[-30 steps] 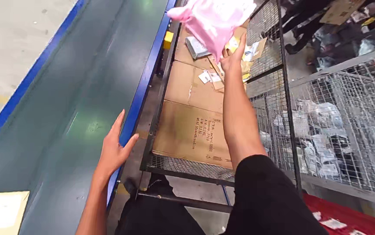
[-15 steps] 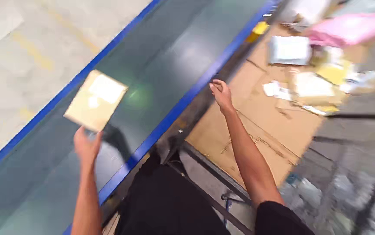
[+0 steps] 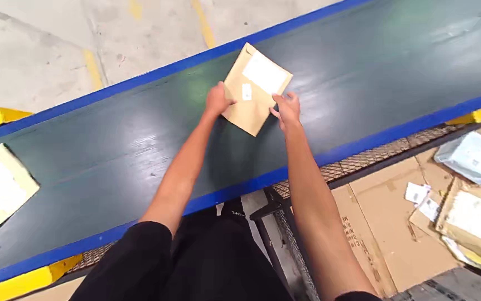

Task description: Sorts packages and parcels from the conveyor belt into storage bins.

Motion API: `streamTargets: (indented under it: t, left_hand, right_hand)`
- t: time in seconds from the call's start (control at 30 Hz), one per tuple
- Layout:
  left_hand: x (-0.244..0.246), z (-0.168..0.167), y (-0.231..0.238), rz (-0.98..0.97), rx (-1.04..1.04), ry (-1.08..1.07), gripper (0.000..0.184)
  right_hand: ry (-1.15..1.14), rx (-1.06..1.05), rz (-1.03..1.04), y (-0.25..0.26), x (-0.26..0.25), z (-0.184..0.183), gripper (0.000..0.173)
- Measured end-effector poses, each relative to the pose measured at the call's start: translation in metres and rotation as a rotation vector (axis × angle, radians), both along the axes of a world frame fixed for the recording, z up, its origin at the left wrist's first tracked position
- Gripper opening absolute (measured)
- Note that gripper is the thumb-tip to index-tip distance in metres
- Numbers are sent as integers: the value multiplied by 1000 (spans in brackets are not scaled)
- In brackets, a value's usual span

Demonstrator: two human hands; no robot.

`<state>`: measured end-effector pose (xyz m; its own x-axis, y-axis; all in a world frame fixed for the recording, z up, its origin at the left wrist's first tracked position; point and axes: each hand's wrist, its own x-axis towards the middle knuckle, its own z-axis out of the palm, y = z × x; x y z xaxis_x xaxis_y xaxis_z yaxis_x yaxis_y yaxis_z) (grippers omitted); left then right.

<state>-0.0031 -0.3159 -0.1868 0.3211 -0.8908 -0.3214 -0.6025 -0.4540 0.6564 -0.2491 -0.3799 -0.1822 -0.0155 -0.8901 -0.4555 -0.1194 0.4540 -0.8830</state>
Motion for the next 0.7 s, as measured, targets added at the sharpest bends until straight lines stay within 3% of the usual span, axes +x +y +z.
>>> streamTargets:
  t: [0.07, 0.13, 0.27, 0.37, 0.43, 0.57, 0.7]
  left_hand:
    - [7, -8, 51, 74, -89, 226, 55]
    - [23, -3, 120, 129, -173, 401, 42]
    - [50, 2, 279, 244, -295, 726, 41]
    - [75, 12, 372, 312, -334, 828, 44]
    - [95, 21, 417, 348, -327, 848, 43]
    - [154, 32, 463, 438, -174, 594, 40]
    - [270, 34, 495, 874, -50, -91, 68]
  right_hand:
    - [14, -61, 78, 36, -6, -4, 78]
    - [39, -113, 219, 80, -9, -4, 75]
    - [-94, 74, 357, 189, 2, 7, 69]
    - [-180, 250, 409, 272, 57, 14, 66]
    - [-278, 334, 497, 321, 97, 9, 55]
    - [-277, 297, 672, 361, 172, -9, 48]
    - [-192, 173, 871, 341, 247, 1, 42]
